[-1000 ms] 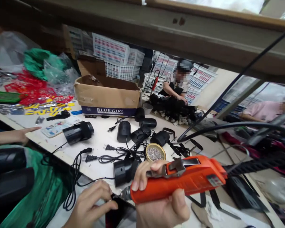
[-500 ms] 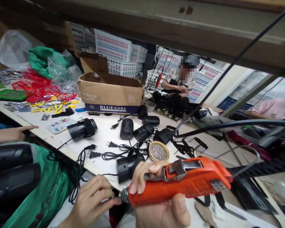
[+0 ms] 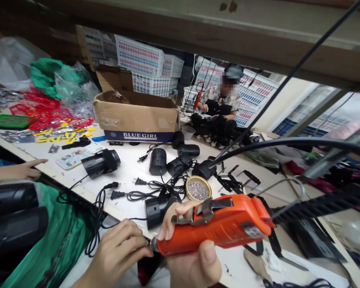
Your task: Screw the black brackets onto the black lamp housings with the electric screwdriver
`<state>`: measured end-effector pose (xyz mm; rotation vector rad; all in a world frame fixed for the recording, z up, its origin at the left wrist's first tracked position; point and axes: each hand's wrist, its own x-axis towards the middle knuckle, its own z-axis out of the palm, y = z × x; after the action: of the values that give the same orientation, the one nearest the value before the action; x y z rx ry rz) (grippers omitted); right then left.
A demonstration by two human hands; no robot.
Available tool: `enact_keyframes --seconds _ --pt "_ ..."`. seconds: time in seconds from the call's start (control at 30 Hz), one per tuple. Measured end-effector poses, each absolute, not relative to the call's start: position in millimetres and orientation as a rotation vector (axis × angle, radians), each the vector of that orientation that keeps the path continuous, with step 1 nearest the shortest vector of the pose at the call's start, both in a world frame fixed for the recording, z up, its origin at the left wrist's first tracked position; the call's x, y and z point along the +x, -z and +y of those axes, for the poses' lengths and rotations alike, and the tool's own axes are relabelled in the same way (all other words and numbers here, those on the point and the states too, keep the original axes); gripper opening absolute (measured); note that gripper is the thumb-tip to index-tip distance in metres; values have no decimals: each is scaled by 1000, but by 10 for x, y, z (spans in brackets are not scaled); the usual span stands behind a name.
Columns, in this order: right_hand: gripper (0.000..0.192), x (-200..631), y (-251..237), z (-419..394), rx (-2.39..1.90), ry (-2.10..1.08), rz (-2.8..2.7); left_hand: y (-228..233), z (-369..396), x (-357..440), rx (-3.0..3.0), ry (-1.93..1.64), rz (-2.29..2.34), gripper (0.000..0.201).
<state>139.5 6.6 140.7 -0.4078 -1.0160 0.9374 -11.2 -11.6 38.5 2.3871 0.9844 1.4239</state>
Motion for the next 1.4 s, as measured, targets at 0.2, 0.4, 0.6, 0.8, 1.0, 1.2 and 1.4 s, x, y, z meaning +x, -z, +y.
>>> enact_keyframes --seconds 0.2,0.4,0.6,0.8,1.0,1.2,1.4 --pt "40 1408 -1391 88 -391 -922 -1047 -302 -122 -124 2377 -1401 979 9" --pt "40 1418 -1371 95 -394 -903 -1055 -295 -128 -146 2369 -1388 982 9" --pt "41 1420 -1382 80 -407 -880 -1039 -395 -134 -72 2406 -1455 957 13" --pt "43 1493 -1434 74 -466 -819 -1040 -402 -117 -47 2476 -1404 991 20" --pt "38 1726 -1498 133 -563 -603 -974 -290 97 -34 2690 -1072 1248 66" --pt "36 1931 -1504 203 -627 -465 -885 -235 308 83 2696 -912 1360 95" --pt "34 1929 -1485 190 -628 -456 -871 -291 352 -7 2549 -969 1436 85"
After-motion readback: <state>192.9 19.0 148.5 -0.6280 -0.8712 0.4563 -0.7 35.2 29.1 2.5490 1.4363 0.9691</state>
